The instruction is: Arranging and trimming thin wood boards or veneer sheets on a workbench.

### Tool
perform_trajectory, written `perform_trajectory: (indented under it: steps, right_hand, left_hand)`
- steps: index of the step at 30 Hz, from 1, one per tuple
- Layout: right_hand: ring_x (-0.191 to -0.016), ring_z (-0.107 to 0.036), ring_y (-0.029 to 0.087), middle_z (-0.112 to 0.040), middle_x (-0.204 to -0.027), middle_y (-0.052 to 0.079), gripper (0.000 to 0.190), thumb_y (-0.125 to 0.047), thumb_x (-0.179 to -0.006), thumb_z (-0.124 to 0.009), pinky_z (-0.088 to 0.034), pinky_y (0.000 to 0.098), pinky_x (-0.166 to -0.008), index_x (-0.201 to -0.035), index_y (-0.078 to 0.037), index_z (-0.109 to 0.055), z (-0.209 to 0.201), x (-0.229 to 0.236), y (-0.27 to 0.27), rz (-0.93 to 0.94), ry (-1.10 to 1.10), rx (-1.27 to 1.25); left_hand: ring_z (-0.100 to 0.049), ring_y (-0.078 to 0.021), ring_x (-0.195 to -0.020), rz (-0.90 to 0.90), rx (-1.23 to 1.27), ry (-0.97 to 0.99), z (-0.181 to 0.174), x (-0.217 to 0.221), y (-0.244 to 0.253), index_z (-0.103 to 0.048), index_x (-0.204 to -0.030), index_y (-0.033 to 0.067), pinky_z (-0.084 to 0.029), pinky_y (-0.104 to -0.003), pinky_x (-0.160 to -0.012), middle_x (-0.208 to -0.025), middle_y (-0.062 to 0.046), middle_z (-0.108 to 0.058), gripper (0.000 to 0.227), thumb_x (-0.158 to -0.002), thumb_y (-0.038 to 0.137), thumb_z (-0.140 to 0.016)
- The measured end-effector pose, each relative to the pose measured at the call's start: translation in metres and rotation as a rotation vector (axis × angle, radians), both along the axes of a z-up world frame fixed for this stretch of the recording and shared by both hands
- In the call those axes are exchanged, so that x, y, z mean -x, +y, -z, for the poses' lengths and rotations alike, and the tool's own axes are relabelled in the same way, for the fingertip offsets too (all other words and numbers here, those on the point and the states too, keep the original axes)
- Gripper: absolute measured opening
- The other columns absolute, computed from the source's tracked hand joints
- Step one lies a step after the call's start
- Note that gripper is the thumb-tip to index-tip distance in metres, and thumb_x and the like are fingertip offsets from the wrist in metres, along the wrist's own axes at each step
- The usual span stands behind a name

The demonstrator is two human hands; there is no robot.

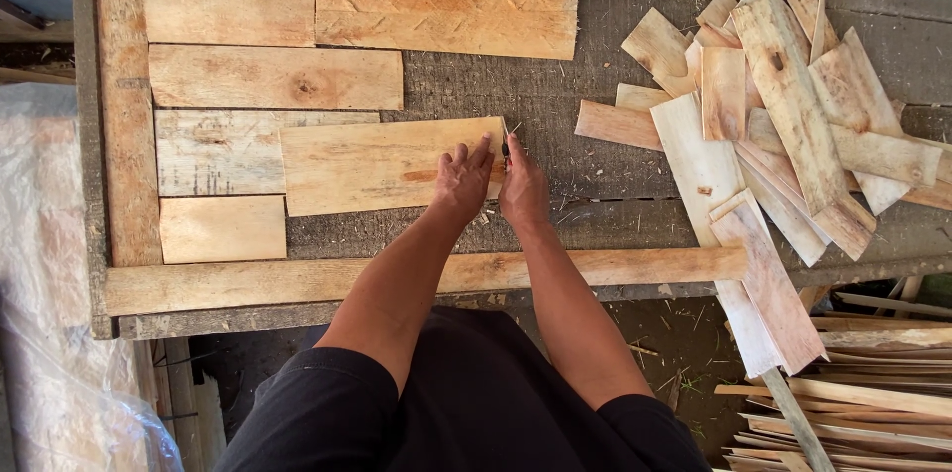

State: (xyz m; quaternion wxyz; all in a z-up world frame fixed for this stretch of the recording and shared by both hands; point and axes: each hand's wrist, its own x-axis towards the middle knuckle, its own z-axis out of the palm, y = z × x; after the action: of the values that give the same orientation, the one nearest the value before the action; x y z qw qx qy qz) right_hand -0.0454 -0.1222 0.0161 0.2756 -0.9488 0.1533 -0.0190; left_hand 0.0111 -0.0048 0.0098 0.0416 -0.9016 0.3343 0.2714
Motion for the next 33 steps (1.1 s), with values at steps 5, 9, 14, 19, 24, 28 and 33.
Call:
perform_trajectory:
  steps: [5,9,14,19,24,28,33]
  right_hand:
    - [-0.103,-0.073,0.036,-0.071,-0.122,0.023,0.059,0.002,-0.096,-0.057,-0.063,0.0421,-0.083,-0.153,-0.007,-0.044,0.001,-0.001,0.0,-0.017,-0.035,0.036]
    - [-0.098,-0.073,0.039,-0.071,-0.119,0.024,0.057,0.003,-0.096,-0.055,-0.061,0.0463,-0.082,-0.152,-0.004,-0.045,-0.04,-0.012,0.012,-0.011,0.055,0.049]
    - [-0.095,-0.076,0.036,-0.074,-0.107,0.022,0.06,0.003,-0.096,-0.055,-0.063,0.0447,-0.084,-0.154,-0.009,-0.045,-0.081,-0.037,0.01,0.015,0.393,0.026]
    - [-0.097,-0.074,0.035,-0.074,-0.11,0.021,0.066,0.004,-0.082,-0.069,-0.061,0.0444,-0.086,-0.146,-0.005,-0.051,-0.076,-0.05,0.001,-0.097,0.344,0.125]
    - [-0.098,-0.074,0.036,-0.073,-0.111,0.022,0.068,0.005,-0.085,-0.066,-0.061,0.0447,-0.087,-0.149,-0.011,-0.05,-0.091,-0.024,0.008,-0.033,0.473,0.056]
    - [-0.1,-0.073,0.038,-0.073,-0.111,0.024,0.065,0.005,-0.087,-0.062,-0.06,0.0455,-0.088,-0.149,-0.011,-0.051,-0.107,-0.009,0.018,-0.03,0.457,0.051]
    - [-0.099,-0.073,0.041,-0.071,-0.116,0.025,0.057,0.004,-0.088,-0.063,-0.059,0.0476,-0.085,-0.144,-0.006,-0.054,-0.075,0.021,0.01,-0.047,0.282,0.043]
  left_hand:
    - [-0.023,-0.0367,-0.153,-0.001,0.007,-0.008,-0.002,0.001,0.001,-0.016,-0.165,0.014,-0.039,-0.053,-0.111,-0.174,-0.005,0.007,0.084,-0.096,0.015,-0.063]
    - [-0.025,-0.0365,-0.152,-0.004,0.018,-0.017,0.007,0.0,-0.001,-0.018,-0.165,0.015,-0.041,-0.052,-0.108,-0.174,-0.004,0.006,0.081,-0.096,0.014,-0.062]
    - [-0.03,-0.0345,-0.148,0.002,0.011,-0.026,-0.005,0.0,0.002,-0.02,-0.165,0.0144,-0.044,-0.048,-0.102,-0.174,-0.004,0.004,0.081,-0.096,0.014,-0.062]
    - [-0.035,-0.0342,-0.144,-0.014,0.026,-0.049,0.001,-0.004,0.002,-0.022,-0.165,0.0138,-0.047,-0.043,-0.095,-0.175,-0.005,0.0,0.081,-0.095,0.015,-0.062]
    - [-0.031,-0.0358,-0.145,-0.011,0.034,-0.05,0.002,0.001,0.005,-0.024,-0.163,0.0131,-0.044,-0.049,-0.098,-0.173,-0.004,0.001,0.08,-0.093,0.018,-0.063]
    - [-0.031,-0.0356,-0.145,-0.021,0.046,-0.056,0.007,0.002,0.003,-0.026,-0.162,0.0129,-0.044,-0.05,-0.099,-0.173,-0.005,0.0,0.079,-0.093,0.019,-0.063]
    - [-0.034,-0.0348,-0.142,-0.01,0.052,-0.055,0.004,0.003,0.002,-0.026,-0.162,0.0135,-0.044,-0.049,-0.097,-0.173,-0.004,-0.001,0.077,-0.094,0.019,-0.061]
